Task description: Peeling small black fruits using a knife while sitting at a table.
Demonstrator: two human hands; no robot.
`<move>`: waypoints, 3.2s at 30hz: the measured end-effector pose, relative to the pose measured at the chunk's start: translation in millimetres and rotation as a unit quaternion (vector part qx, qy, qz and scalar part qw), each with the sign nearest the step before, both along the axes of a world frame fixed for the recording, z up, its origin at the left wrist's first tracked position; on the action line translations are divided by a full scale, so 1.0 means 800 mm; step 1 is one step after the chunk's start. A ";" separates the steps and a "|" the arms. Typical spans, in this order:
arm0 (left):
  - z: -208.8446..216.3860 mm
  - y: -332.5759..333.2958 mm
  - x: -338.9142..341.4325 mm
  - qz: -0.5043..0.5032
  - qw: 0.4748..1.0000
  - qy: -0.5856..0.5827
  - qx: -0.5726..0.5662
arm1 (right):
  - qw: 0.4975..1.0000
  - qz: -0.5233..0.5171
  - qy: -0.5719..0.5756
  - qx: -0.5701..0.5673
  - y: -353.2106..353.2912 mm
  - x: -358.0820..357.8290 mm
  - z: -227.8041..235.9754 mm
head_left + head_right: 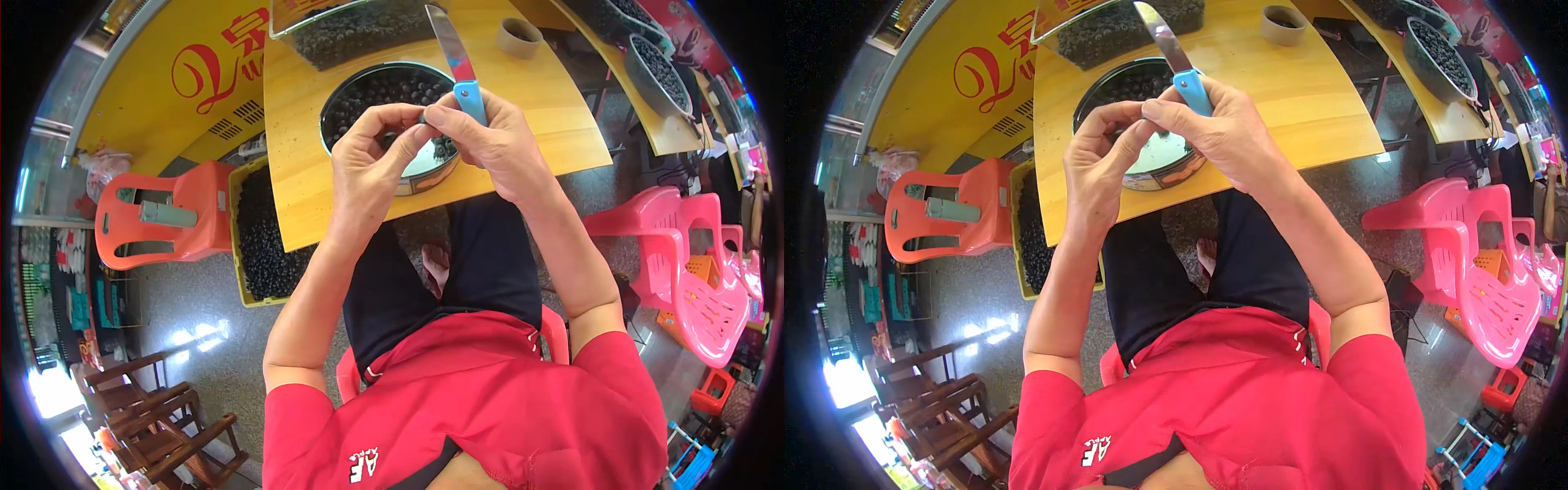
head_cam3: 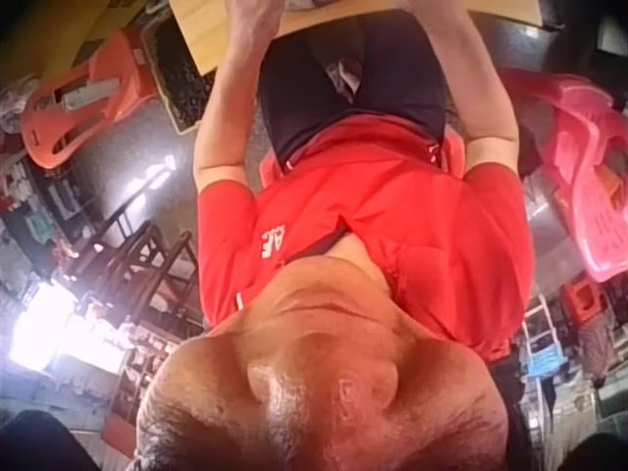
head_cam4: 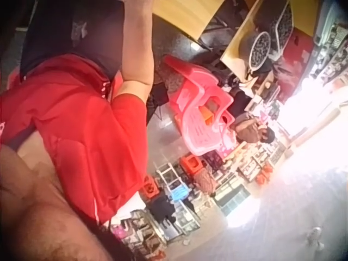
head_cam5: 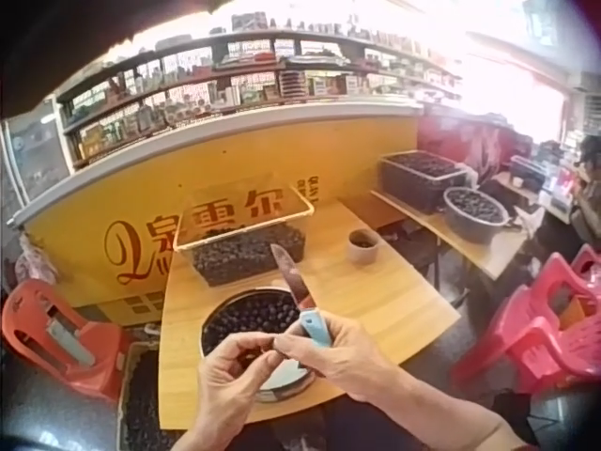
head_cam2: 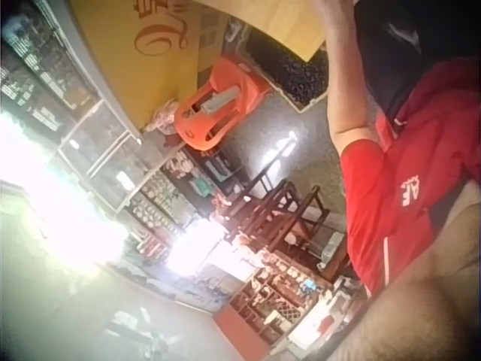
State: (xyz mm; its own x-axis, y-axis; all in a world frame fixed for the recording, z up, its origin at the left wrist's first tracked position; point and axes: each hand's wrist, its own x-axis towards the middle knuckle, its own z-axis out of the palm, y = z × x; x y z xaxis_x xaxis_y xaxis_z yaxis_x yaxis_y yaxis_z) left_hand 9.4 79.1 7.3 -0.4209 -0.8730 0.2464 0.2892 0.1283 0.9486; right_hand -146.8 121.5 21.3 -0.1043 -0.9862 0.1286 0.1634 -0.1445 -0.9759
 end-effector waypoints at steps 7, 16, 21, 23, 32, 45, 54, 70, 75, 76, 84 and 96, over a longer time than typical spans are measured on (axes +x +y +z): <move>0.007 0.006 0.003 -0.011 0.999 -0.008 0.030 | 1.000 0.005 -0.012 0.000 0.001 -0.003 -0.003; -0.004 0.007 0.014 -0.003 0.998 0.024 0.063 | 0.867 -0.108 0.403 -0.271 0.013 -0.013 -0.011; -0.005 0.010 0.019 -0.019 0.999 0.022 0.033 | 0.825 -0.106 0.493 -0.253 0.021 -0.017 -0.012; -0.007 0.010 0.019 -0.027 0.999 0.027 0.035 | 0.823 -0.107 0.501 -0.243 0.021 -0.019 -0.014; -0.011 0.014 0.016 -0.018 0.999 0.040 0.011 | 0.807 -0.136 0.523 -0.238 0.019 -0.027 -0.019; -0.003 0.015 0.009 -0.003 0.999 0.012 -0.041 | 0.808 -0.135 0.510 -0.263 0.025 -0.024 -0.013; -0.006 0.020 0.011 0.010 1.000 0.006 -0.025 | 0.806 -0.138 0.515 -0.258 0.026 -0.020 -0.015; -0.013 0.022 0.006 -0.003 0.996 0.078 0.037 | 0.803 -0.152 0.514 -0.260 0.024 -0.016 -0.019; -0.015 0.018 0.007 -0.013 0.993 0.102 0.058 | 0.804 -0.150 0.516 -0.254 0.018 -0.020 -0.026; -0.018 0.017 0.009 -0.013 0.993 0.102 0.058 | 0.801 -0.154 0.519 -0.256 0.016 -0.021 -0.027; -0.016 0.026 0.014 -0.030 0.988 0.127 0.081 | 0.851 -0.158 0.450 -0.221 0.003 -0.026 -0.027; -0.016 0.026 0.019 0.010 0.997 0.066 -0.024 | 0.996 0.057 0.075 0.005 0.017 0.008 0.008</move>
